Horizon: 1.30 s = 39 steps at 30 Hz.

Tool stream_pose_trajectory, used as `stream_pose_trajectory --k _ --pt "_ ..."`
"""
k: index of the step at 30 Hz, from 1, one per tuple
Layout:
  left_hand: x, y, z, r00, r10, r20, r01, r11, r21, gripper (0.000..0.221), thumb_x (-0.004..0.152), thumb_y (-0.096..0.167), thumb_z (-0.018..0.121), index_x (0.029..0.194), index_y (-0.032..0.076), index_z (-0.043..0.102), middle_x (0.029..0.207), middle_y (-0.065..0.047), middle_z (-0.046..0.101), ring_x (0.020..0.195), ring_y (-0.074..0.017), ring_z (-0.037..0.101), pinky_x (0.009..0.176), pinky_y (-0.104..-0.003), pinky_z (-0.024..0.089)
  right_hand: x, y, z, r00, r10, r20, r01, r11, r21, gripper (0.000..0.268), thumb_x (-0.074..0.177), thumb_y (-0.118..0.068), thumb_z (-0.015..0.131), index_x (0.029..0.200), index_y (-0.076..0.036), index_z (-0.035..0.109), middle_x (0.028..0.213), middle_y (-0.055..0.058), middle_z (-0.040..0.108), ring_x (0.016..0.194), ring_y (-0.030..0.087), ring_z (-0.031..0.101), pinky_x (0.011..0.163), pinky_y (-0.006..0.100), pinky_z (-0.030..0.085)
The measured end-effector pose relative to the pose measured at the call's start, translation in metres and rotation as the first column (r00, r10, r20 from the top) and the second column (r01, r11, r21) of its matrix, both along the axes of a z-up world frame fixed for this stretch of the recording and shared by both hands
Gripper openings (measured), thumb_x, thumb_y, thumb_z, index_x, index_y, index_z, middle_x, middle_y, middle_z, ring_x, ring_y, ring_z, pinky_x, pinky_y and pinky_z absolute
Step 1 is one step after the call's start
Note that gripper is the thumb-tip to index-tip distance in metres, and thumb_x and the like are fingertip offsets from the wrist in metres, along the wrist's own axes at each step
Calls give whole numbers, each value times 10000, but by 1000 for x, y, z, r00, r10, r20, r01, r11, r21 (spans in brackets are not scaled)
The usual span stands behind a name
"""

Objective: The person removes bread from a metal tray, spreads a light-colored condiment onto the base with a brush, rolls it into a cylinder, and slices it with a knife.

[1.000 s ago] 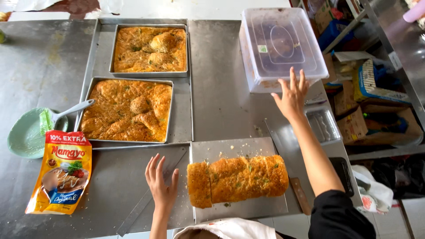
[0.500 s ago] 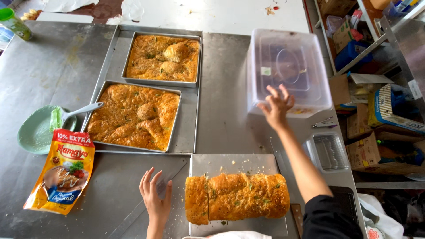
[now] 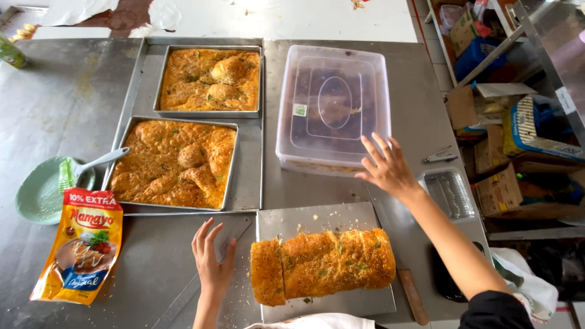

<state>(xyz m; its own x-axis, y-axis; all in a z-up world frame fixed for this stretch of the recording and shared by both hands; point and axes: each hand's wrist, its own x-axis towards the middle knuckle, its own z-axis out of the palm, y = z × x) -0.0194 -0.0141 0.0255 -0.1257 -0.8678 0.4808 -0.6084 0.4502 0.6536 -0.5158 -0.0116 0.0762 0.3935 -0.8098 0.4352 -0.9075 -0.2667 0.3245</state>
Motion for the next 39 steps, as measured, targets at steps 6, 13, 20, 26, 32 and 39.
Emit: stream_pose_trajectory --k 6,13,20,26,32,39 --pt "-15 -19 18 993 -120 -19 118 990 -82 451 918 220 710 1327 69 593 1491 -130 500 1423 -351 426 1163 -496 377 -45 -15 -19 989 148 -3 -147 978 -145 349 1074 -396 597 945 -71 597 1491 159 536 1412 399 484 1108 490 520" --pt "-32 -32 39 986 -165 -2 163 980 -115 445 924 245 706 1324 82 598 1496 -127 499 1427 -351 422 1169 -505 377 -48 -22 -18 937 223 -268 -262 957 -120 463 1005 -467 553 842 -35 588 1335 177 617 1270 361 565 966 452 601" --pt "-35 -37 37 983 -182 31 184 977 -105 464 910 268 704 1324 90 595 1491 -138 492 1433 -358 408 1165 -521 370 -66 -16 5 915 347 -208 -370 925 -84 499 983 -435 571 729 -6 577 1235 218 650 1212 341 636 957 420 562" --pt "-67 -57 44 947 -291 134 310 938 -156 463 916 267 696 1326 87 581 1467 -125 527 1411 -353 438 1158 -524 376 -57 -32 22 956 275 -101 -278 961 -16 548 1067 -401 540 747 41 589 1225 295 667 975 281 689 785 332 620" --pt "-120 -93 57 889 -455 49 457 889 -36 450 934 278 696 1316 61 602 1409 -128 586 1344 -338 503 1108 -480 428 13 -50 -17 979 205 -22 -205 958 -200 676 1107 -537 430 807 49 585 1272 306 585 1025 302 670 802 313 646" --pt "-102 -96 53 901 -431 -39 431 902 -27 407 913 231 717 1266 48 631 1364 -125 624 1311 -323 541 1081 -448 455 -17 -17 16 919 347 -186 -365 929 -69 602 972 -615 406 882 -29 512 1407 261 556 1362 356 496 1074 453 514"
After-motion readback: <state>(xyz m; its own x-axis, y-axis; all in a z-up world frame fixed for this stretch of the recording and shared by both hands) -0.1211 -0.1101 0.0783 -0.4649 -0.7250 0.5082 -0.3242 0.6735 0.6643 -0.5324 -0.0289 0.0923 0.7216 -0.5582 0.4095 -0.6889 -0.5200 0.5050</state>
